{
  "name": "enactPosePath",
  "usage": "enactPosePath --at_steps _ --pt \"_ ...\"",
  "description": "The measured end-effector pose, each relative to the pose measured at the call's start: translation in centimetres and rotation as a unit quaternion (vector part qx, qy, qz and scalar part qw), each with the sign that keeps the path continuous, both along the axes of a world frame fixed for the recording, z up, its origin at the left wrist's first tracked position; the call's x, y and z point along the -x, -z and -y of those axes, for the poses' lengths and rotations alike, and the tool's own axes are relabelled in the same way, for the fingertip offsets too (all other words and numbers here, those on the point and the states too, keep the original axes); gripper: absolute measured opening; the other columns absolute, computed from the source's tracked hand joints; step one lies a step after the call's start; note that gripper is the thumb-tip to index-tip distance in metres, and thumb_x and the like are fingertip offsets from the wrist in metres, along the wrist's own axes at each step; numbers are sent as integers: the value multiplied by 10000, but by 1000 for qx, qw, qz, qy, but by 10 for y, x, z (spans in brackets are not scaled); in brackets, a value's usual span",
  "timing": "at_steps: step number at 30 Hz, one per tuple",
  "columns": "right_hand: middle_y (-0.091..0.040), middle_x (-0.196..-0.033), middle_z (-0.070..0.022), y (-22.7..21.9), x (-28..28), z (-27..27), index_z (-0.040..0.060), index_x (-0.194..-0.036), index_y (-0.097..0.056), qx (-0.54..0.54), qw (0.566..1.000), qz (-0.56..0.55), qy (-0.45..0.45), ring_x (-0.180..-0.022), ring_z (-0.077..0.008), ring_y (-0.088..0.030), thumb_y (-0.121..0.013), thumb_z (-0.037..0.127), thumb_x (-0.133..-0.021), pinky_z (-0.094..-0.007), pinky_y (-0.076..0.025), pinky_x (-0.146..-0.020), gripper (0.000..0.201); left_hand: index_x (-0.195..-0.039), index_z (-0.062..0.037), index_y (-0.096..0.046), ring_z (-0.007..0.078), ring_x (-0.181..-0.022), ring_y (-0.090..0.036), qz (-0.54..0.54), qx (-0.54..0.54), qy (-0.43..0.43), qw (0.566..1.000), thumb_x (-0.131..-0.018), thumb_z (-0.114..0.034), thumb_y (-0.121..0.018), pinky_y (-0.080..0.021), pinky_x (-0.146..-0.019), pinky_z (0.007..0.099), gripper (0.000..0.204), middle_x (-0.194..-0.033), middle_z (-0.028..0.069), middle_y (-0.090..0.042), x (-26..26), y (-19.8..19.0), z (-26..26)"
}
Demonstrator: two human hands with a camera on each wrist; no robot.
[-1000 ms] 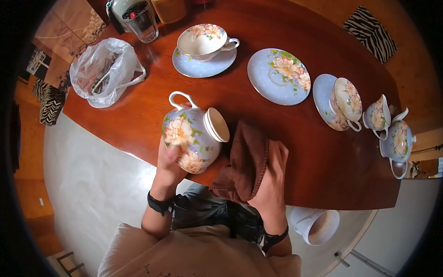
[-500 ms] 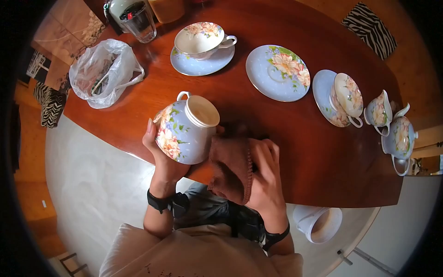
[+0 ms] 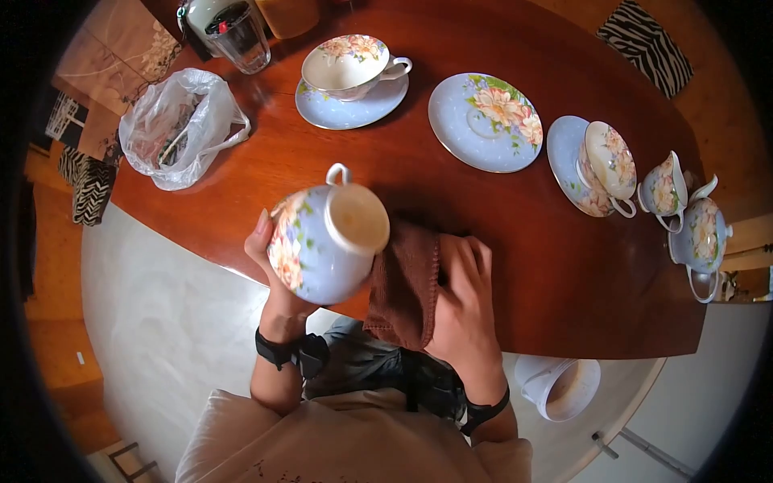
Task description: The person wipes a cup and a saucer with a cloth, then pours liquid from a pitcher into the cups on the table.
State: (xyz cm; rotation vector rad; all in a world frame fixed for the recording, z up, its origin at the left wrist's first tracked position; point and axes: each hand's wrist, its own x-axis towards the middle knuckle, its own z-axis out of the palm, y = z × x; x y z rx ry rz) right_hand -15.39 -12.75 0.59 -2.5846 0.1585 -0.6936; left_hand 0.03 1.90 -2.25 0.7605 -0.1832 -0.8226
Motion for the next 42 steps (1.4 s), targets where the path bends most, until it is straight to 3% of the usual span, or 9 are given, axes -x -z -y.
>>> enactPosePath --at_steps 2,5,15,22,25,28,31,37,42 --pt "-585 -1209 -181 0 1 1 6 -1122 -683 -10 1000 4 -5 -1054 -371 -561 -825 448 -707 -523 -390 -957 623 -1339 -25 -549 290 -1075 -682 32 -38 -2 999 -950 -668 -356 -548 -938 423 775 -1238 170 -665 2 -8 0" --pt "-586 -1235 -183 2 1 3 0 -1143 -673 -29 999 3 -12 -1058 -372 -561 -850 441 -679 -522 -392 -962 665 -1319 -5 -558 295 -1063 -686 -94 125 34 987 -942 -642 -385 -552 -931 412 760 -1229 181 -668 1 5 -2" --pt "-603 -1206 -161 1 2 2 3 -1127 -680 -76 997 28 -8 -1050 -361 -568 -894 425 -644 -489 -413 -936 676 -1317 30 -552 327 -1089 -669 -114 126 32 985 -908 -623 -442 -536 -960 436 778 -1249 212 -653 -2 1 -6" --pt "-597 -1154 -147 0 1 1 31 -1097 -701 -69 996 45 -17 -1010 -346 -568 -881 379 -652 -491 -419 -910 594 -1340 33 -532 364 -1136 -638 -11 9 -1 1000 -900 -617 -447 -507 -1003 457 789 -1287 234 -621 1 -10 0" --pt "-594 -1143 -145 1 2 1 33 -1075 -708 -65 996 49 -30 -1000 -348 -565 -878 349 -648 -497 -425 -892 557 -1359 18 -519 363 -1127 -639 -38 -39 1 999 -895 -630 -446 -517 -985 454 801 -1282 230 -620 1 -12 -2" --pt "-587 -1144 -153 2 4 1 28 -1048 -710 -96 994 47 -35 -1010 -356 -562 -875 316 -638 -504 -430 -895 528 -1368 7 -513 357 -1118 -643 -43 -42 2 998 -894 -638 -443 -528 -966 451 803 -1275 227 -623 2 -14 -2" --pt "-578 -1163 -172 5 6 4 16 -1027 -705 -135 987 49 -68 -1033 -377 -558 -870 290 -618 -511 -430 -917 519 -1358 3 -521 348 -1106 -650 -96 23 10 995 -898 -636 -441 -536 -952 448 791 -1267 217 -629 1 -8 -3" --pt "-565 -1205 -194 0 7 2 -12 -1009 -689 -162 981 33 -98 -1072 -417 -549 -849 251 -611 -528 -425 -943 503 -1363 -16 -518 321 -1118 -649 -23 -56 -56 997 -905 -641 -417 -533 -958 440 781 -1278 187 -629 6 -15 4" --pt "-563 -1200 -201 2 7 3 -25 -999 -675 -167 980 26 -109 -1084 -417 -542 -827 223 -646 -527 -425 -943 457 -1386 -31 -500 301 -1131 -638 20 -77 -46 996 -912 -664 -406 -517 -977 420 796 -1284 165 -623 9 -14 8"
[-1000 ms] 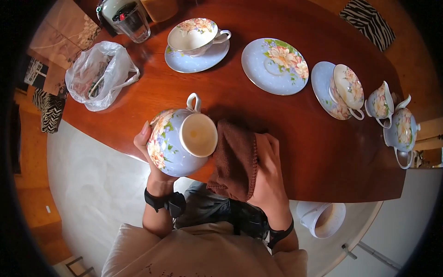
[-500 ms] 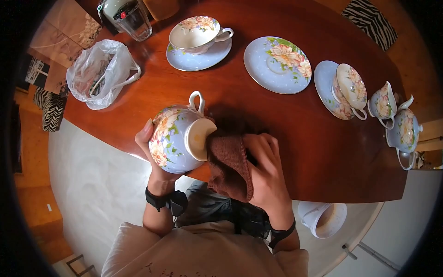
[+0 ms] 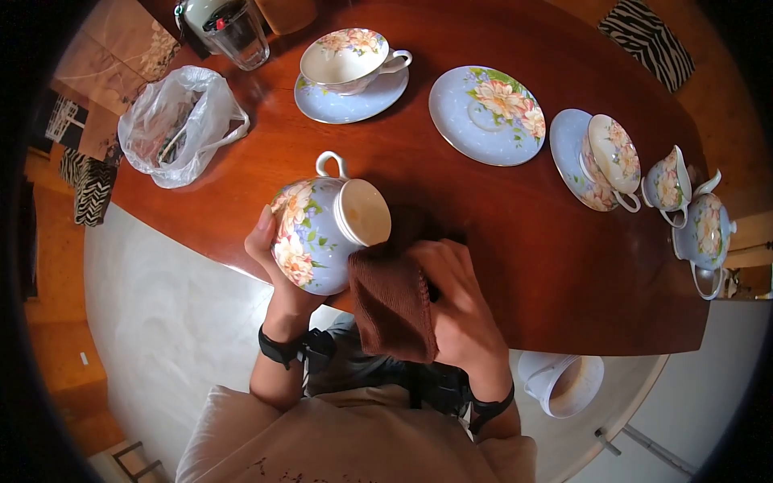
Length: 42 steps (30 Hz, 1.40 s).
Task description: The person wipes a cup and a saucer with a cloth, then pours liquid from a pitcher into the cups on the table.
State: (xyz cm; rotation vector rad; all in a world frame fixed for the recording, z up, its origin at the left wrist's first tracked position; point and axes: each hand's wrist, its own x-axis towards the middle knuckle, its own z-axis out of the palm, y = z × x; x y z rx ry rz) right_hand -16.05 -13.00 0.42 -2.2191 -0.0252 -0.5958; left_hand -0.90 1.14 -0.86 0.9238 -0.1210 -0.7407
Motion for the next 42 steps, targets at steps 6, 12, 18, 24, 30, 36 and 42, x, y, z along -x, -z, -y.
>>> enactPosePath --at_steps 6,12,18,24,30,36,42 --pt "-561 -1171 -215 -2 -3 -7 -44 -1019 -657 50 997 -7 52 -1043 -419 -559 -802 205 -685 -515 -448 -910 441 -1455 -38 -419 267 -1209 -583 101 3 62 993 -917 -644 -455 -462 -1050 400 811 -1349 139 -570 7 1 -5" --pt "-561 -1167 -230 1 -4 -7 -39 -1026 -652 82 995 18 53 -1050 -416 -567 -779 201 -709 -516 -457 -885 417 -1465 -56 -397 264 -1242 -557 114 11 34 993 -929 -619 -481 -445 -1069 410 782 -1393 134 -534 4 10 -7" --pt "-559 -1171 -223 4 -4 -6 -32 -1034 -651 88 994 -21 62 -1061 -403 -564 -792 232 -699 -505 -464 -874 449 -1338 -43 -519 257 -1115 -641 -62 133 11 989 -925 -694 -368 -519 -958 401 785 -1255 137 -635 -10 21 -15" --pt "-587 -1179 -195 6 -4 -5 -3 -1072 -679 95 993 -21 67 -1033 -384 -582 -847 271 -655 -488 -475 -877 527 -1341 -107 -545 307 -969 -717 -171 99 70 978 -951 -746 -265 -609 -773 435 799 -1185 144 -682 -15 6 -6" --pt "-569 -1174 -200 11 -4 -2 -20 -1089 -650 100 993 -5 58 -1023 -398 -577 -847 312 -696 -502 -469 -864 551 -1352 -100 -547 304 -1005 -713 -206 72 96 971 -942 -772 -258 -609 -796 433 839 -1217 148 -677 -18 2 -2" --pt "-632 -1231 -201 2 -5 -6 -20 -1149 -693 39 995 -22 90 -1029 -377 -618 -850 193 -654 -454 -493 -901 561 -1354 -53 -556 323 -1040 -693 -207 218 155 941 -955 -718 -310 -578 -870 436 814 -1249 172 -664 -20 14 -10" --pt "-568 -1261 -236 6 -4 -6 -35 -1241 -632 50 994 -32 96 -1033 -407 -589 -866 253 -653 -468 -487 -897 696 -1329 -70 -576 301 -1033 -697 -212 212 126 946 -965 -695 -341 -582 -852 428 761 -1228 140 -675 -13 6 -7"
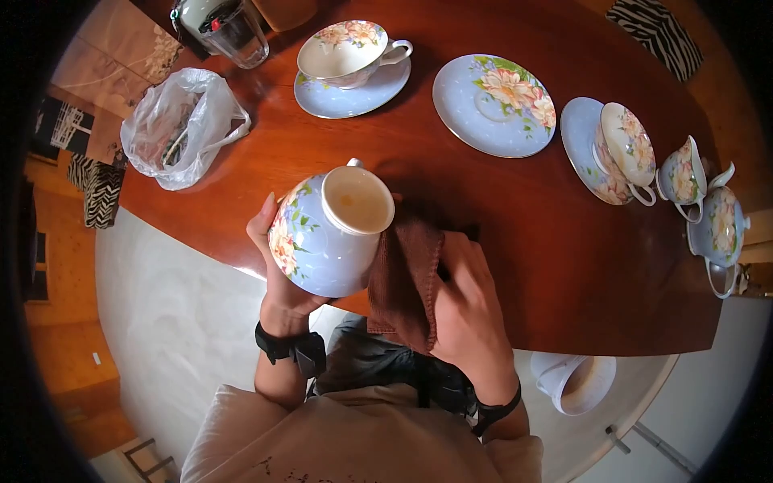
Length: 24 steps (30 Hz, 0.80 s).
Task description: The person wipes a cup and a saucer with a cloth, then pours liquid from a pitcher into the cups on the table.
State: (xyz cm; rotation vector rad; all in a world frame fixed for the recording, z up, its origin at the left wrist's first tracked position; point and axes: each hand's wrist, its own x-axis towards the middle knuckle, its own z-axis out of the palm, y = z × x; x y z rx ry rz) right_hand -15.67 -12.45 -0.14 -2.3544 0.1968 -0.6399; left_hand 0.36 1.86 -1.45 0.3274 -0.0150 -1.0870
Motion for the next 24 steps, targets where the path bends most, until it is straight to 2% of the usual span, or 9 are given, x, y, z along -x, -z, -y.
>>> enactPosePath --at_steps 2,5,9,12,15,18,21,22,24 --pt "-545 -1270 -230 2 3 -1 -32 -1257 -621 17 1000 -7 -4 -1050 -410 -573 -881 296 -635 -474 -480 -908 750 -1326 -79 -580 297 -1040 -692 20 -38 -15 999 -957 -701 -355 -579 -852 427 757 -1226 136 -677 2 -2 -1" --pt "-521 -1256 -217 -3 3 -3 2 -1065 -685 17 999 -46 -5 -1099 -413 -525 -715 255 -774 -510 -434 -929 387 -1327 -93 -582 295 -1063 -680 28 -60 -19 998 -948 -709 -368 -566 -873 427 754 -1230 131 -675 0 -1 -1" --pt "-526 -1247 -186 -11 -1 -8 49 -971 -726 48 997 -59 -1 -1114 -362 -523 -682 224 -770 -497 -393 -984 270 -1335 -98 -577 295 -1090 -664 8 1 -19 1000 -944 -724 -360 -546 -912 424 769 -1244 129 -669 -3 12 -1" --pt "-531 -1210 -130 -14 0 -8 125 -902 -757 74 994 -77 -11 -1106 -303 -529 -683 221 -759 -491 -376 -1000 188 -1333 -103 -579 292 -1095 -662 29 -23 -21 999 -942 -736 -348 -543 -925 429 779 -1247 127 -668 -2 11 0" --pt "-533 -1165 -112 -18 0 -8 155 -908 -760 97 992 -67 -35 -1092 -287 -537 -699 241 -741 -499 -376 -989 198 -1325 -103 -583 293 -1102 -660 19 -51 -54 997 -940 -744 -341 -541 -933 439 786 -1249 118 -669 0 8 1" --pt "-538 -1128 -94 -11 1 -4 180 -905 -764 120 991 -33 -57 -1053 -274 -558 -711 248 -725 -501 -375 -984 200 -1363 -94 -552 323 -1106 -655 -21 -19 -47 998 -946 -735 -330 -537 -945 453 796 -1276 168 -648 -3 8 1" --pt "-547 -1114 -87 -14 4 -1 171 -909 -764 106 992 -11 -71 -1012 -264 -579 -710 241 -716 -497 -376 -983 212 -1421 -87 -493 355 -1112 -650 56 -14 -12 998 -942 -736 -322 -553 -910 473 825 -1326 236 -601 -3 -8 5" --pt "-569 -1106 -95 -13 6 0 117 -898 -750 117 991 2 -68 -993 -259 -590 -714 250 -702 -498 -379 -981 240 -1467 -58 -430 385 -1138 -639 27 -5 -16 999 -931 -743 -317 -570 -877 494 877 -1375 297 -541 -3 -4 3" --pt "-581 -1112 -107 -11 7 2 74 -881 -733 74 995 18 -57 -995 -260 -592 -714 260 -698 -500 -381 -979 261 -1476 -37 -412 391 -1150 -636 -7 50 12 999 -920 -756 -319 -578 -859 504 914 -1396 304 -521 -7 -2 2"
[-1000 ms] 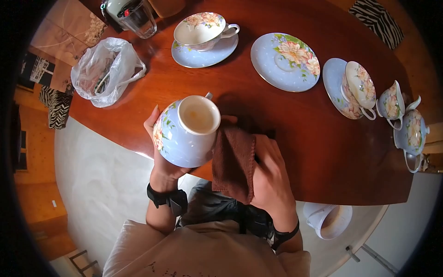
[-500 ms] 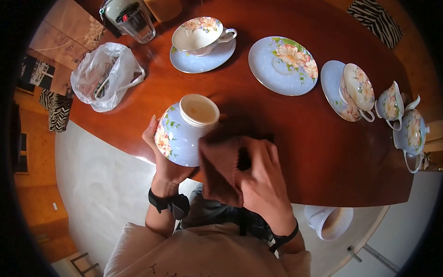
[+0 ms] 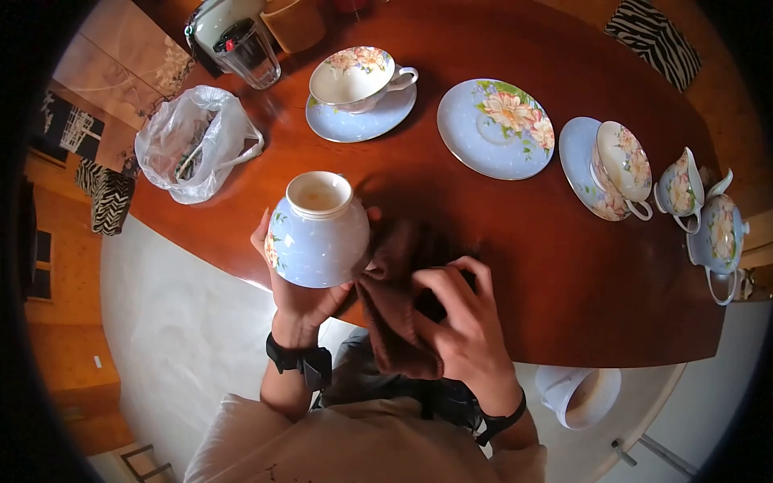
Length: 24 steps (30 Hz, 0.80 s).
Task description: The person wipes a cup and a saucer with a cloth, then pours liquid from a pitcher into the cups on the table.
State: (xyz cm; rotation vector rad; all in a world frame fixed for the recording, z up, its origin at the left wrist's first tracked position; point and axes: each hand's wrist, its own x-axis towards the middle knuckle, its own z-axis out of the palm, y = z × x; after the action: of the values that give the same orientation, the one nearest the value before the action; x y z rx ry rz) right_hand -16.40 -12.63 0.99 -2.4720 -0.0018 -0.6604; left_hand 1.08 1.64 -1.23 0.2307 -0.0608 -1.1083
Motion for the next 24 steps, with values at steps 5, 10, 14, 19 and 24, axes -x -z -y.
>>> enactPosePath --at_steps 5,10,14,19,24 --pt "-629 -1102 -160 7 -2 2 -32 -1150 -698 18 1000 -17 -1 -987 -346 -582 -801 432 -616 -522 -387 -977 715 -1480 -9 -404 388 -1222 -596 -15 0 7 1000 -922 -761 -321 -548 -943 483 940 -1410 317 -503 0 -2 1" --pt "-595 -1159 -174 3 -9 -4 -17 -1155 -678 51 997 -52 0 -1031 -355 -568 -809 407 -637 -544 -365 -996 683 -1453 -52 -468 338 -1268 -562 59 -182 -39 981 -947 -743 -302 -487 -1031 451 872 -1403 242 -549 7 4 3" --pt "-529 -1104 -120 -8 -11 -7 77 -945 -738 53 995 -83 -17 -1052 -285 -559 -687 284 -769 -531 -323 -1026 276 -1419 -91 -509 302 -1227 -587 15 -20 -20 999 -951 -750 -277 -490 -1007 449 841 -1380 156 -590 2 16 -2" --pt "-561 -1063 -94 -3 -9 0 64 -921 -728 -14 999 -17 -46 -977 -269 -583 -688 264 -752 -511 -360 -990 265 -1441 -74 -481 325 -1174 -625 15 -63 -18 998 -950 -747 -277 -574 -892 438 858 -1399 204 -567 4 -1 2" --pt "-619 -1022 -84 0 -4 0 59 -935 -721 -31 999 16 -23 -890 -251 -608 -705 276 -723 -486 -397 -938 304 -1504 -41 -377 366 -1134 -650 1 -101 -15 995 -901 -796 -305 -639 -700 381 969 -1443 297 -482 5 -14 6"
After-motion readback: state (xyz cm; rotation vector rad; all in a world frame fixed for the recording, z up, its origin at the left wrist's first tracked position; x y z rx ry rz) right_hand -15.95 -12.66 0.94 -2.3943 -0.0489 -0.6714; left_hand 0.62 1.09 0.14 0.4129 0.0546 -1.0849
